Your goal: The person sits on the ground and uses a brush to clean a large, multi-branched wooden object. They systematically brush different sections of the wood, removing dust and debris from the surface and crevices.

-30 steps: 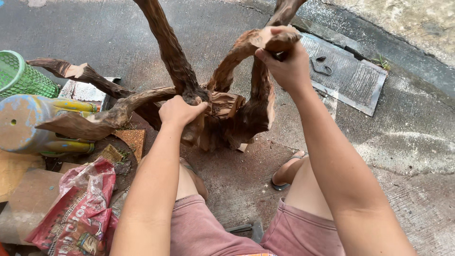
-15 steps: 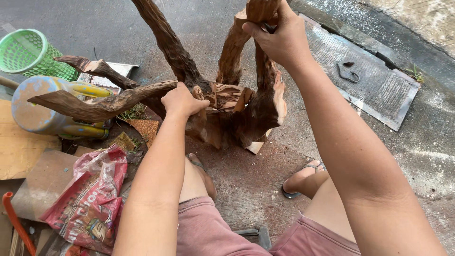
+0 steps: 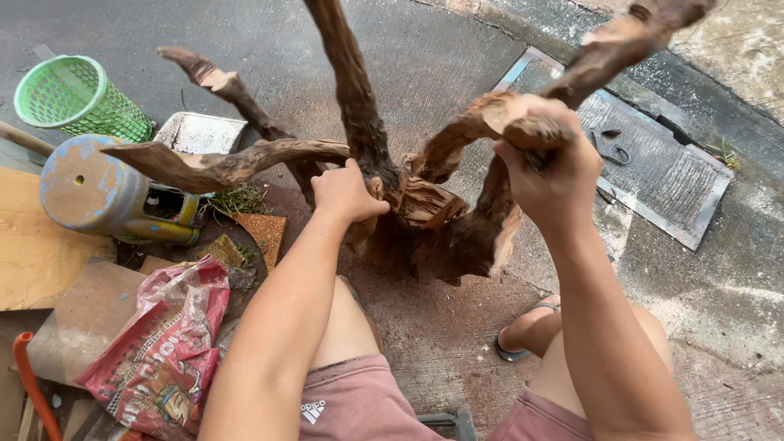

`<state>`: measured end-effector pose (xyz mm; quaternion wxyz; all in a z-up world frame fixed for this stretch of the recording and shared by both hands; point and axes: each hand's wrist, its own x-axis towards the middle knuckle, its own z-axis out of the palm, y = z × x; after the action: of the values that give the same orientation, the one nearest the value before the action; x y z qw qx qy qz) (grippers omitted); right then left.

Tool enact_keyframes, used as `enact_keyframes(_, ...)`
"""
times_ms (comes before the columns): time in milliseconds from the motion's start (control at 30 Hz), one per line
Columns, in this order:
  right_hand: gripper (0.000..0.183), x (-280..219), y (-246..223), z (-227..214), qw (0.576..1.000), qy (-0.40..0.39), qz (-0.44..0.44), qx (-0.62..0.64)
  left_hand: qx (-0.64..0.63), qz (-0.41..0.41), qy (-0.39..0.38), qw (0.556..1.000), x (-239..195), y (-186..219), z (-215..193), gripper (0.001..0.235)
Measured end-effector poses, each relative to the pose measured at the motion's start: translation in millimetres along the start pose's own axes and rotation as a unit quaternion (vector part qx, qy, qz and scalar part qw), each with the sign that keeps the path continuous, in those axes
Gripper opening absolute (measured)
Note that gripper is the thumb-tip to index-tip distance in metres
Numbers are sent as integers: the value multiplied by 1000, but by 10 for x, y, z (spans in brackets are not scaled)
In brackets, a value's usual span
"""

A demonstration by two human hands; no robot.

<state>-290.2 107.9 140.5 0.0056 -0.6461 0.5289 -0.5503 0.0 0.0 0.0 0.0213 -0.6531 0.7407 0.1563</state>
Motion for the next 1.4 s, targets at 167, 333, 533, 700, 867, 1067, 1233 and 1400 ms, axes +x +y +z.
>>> enact_keyframes(167, 41, -156, 382, -255, 999, 23, 0, -23, 34, 15, 13, 999, -58, 300, -6, 111)
enact_keyframes(333, 48, -182, 520, -357, 999, 31, 14, 1, -5, -8, -15, 1000, -66, 471, -114, 115)
enact_keyframes(533, 41, -23, 358, -517, 997, -68, 2, -36, -8, -47, -67, 997, -107, 719, -112, 95)
enact_keyframes(700, 42, 273, 628, -270, 997, -13, 79, -21, 57, -17, -18, 998, 111, 815, -101, 107)
enact_keyframes(867, 39, 384, 458, -111, 990, -38, 133, 38, 43, -63, -31, 997, 101, 816, -113, 99)
enact_keyframes(1067, 34, 678, 365, 189, 992, -102, 60, 49, -4, -108, -47, 993, 290, 583, -89, 89)
enact_keyframes(1233, 43, 1007, 351, 577, 987, -150, 48, 5, -26, -114, -57, 992, 585, 283, -54, 94)
enact_keyframes(1400, 50, 1251, 336, 1138, 981, -189, 21, -47, -86, -142, -27, 986, 782, 4, 36, 91)
